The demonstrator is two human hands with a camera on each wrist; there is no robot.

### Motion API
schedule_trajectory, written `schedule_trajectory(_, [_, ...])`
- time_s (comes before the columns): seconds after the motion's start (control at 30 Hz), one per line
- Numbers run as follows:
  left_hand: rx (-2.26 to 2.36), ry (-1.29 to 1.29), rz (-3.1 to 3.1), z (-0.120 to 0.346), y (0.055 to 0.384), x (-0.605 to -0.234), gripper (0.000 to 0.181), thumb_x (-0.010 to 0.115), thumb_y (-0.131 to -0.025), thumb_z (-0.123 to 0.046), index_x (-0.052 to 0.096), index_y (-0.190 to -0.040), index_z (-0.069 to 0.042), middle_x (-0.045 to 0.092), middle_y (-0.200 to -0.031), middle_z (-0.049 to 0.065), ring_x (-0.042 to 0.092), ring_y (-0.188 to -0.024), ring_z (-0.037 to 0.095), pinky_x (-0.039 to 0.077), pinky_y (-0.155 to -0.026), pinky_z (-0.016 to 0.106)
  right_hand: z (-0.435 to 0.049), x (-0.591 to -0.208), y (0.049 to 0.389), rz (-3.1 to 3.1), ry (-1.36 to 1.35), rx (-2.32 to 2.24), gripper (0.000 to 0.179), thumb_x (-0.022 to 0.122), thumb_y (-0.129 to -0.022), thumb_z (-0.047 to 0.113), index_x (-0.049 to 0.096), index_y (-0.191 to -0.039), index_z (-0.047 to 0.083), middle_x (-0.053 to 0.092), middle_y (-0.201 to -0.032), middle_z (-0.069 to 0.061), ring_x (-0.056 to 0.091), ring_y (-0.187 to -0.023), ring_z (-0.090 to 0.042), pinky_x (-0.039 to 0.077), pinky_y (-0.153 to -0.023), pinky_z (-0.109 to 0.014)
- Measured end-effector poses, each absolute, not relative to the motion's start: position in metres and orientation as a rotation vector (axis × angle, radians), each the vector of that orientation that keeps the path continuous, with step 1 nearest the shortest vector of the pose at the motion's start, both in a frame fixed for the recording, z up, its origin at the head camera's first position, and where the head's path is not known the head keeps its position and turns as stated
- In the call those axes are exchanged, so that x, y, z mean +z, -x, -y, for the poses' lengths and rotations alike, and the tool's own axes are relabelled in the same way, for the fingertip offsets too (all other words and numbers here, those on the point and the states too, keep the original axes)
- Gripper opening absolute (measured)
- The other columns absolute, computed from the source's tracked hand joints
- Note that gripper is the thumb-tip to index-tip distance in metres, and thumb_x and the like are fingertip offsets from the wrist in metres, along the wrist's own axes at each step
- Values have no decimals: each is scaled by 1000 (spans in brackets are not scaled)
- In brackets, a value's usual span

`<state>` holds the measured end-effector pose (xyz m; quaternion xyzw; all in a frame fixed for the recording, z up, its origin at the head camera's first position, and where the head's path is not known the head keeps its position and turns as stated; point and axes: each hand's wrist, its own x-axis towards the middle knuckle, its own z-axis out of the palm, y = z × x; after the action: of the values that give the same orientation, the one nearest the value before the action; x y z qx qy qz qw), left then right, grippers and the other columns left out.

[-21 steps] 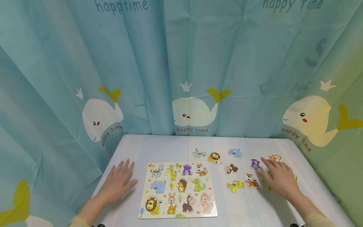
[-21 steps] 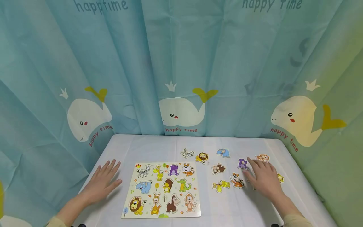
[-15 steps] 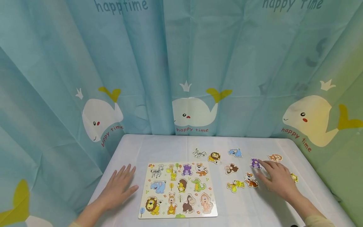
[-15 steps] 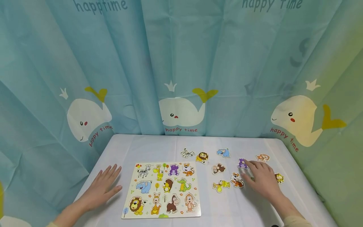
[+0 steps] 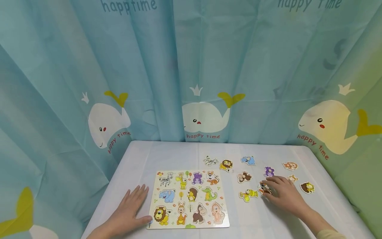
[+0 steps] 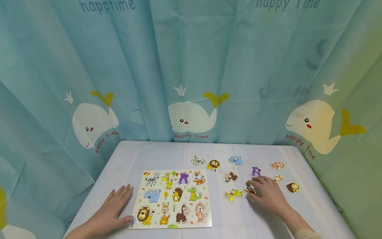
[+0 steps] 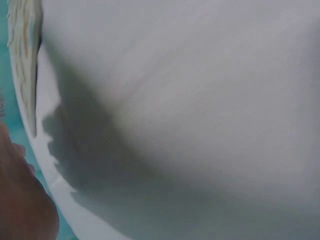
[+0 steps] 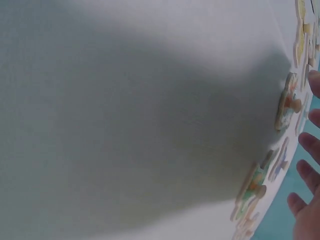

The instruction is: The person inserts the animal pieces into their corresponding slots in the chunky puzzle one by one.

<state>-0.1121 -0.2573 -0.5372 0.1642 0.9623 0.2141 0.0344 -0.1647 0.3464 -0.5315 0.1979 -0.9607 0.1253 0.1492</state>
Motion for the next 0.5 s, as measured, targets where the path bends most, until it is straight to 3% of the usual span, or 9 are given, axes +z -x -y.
schedule_trajectory(0.13, [644, -527, -2930, 253, 107, -545, 114, 68, -78, -75, 33, -160, -3, 29, -166, 16, 19, -153, 40, -20, -115, 20, -346, -535, 163, 2787, -538, 385, 42, 86, -81, 33, 77, -117, 14, 69, -121, -12, 59, -114, -43, 45, -89, -66])
schedule_trajectory(0.2, [631, -542, -2931, 251, 107, -549, 118, 69, -75, -78, 33, -159, -2, 29, -166, 16, 19, -153, 41, -22, -113, 18, -346, -536, 163, 2818, -509, 401, 43, 86, -82, 33, 76, -118, 12, 69, -122, -13, 59, -113, -43, 47, -88, -65])
schedule_trajectory(0.27, [624, -542, -2927, 250, 107, -551, 122, 69, -73, -80, 32, -159, -2, 28, -166, 16, 18, -154, 40, -20, -116, 23, -346, -537, 163, 2842, -482, 414, 43, 85, -83, 33, 76, -119, 11, 69, -121, -13, 60, -112, -43, 47, -88, -64])
schedule_trajectory(0.33, [617, -538, -2921, 249, 107, -552, 125, 70, -70, -81, 32, -160, -3, 26, -167, 15, 17, -154, 40, -16, -122, 37, -346, -537, 163, 2849, -456, 423, 41, 85, -83, 33, 76, -117, 11, 69, -120, -13, 60, -111, -43, 47, -88, -63])
schedule_trajectory(0.43, [597, -534, -2912, 248, 109, -553, 129, 70, -68, -83, 31, -160, -2, 25, -167, 15, 15, -154, 40, -3, -123, 58, -346, -538, 163, 2850, -413, 448, 40, 86, -82, 33, 77, -114, 12, 70, -118, -13, 60, -110, -43, 47, -88, -63])
schedule_trajectory(0.5, [583, -534, -2915, 247, 109, -554, 130, 70, -67, -84, 31, -160, -2, 25, -167, 15, 15, -154, 40, 5, -121, 64, -347, -539, 163, 2850, -385, 469, 39, 87, -81, 33, 78, -113, 13, 70, -117, -13, 60, -110, -43, 46, -88, -63])
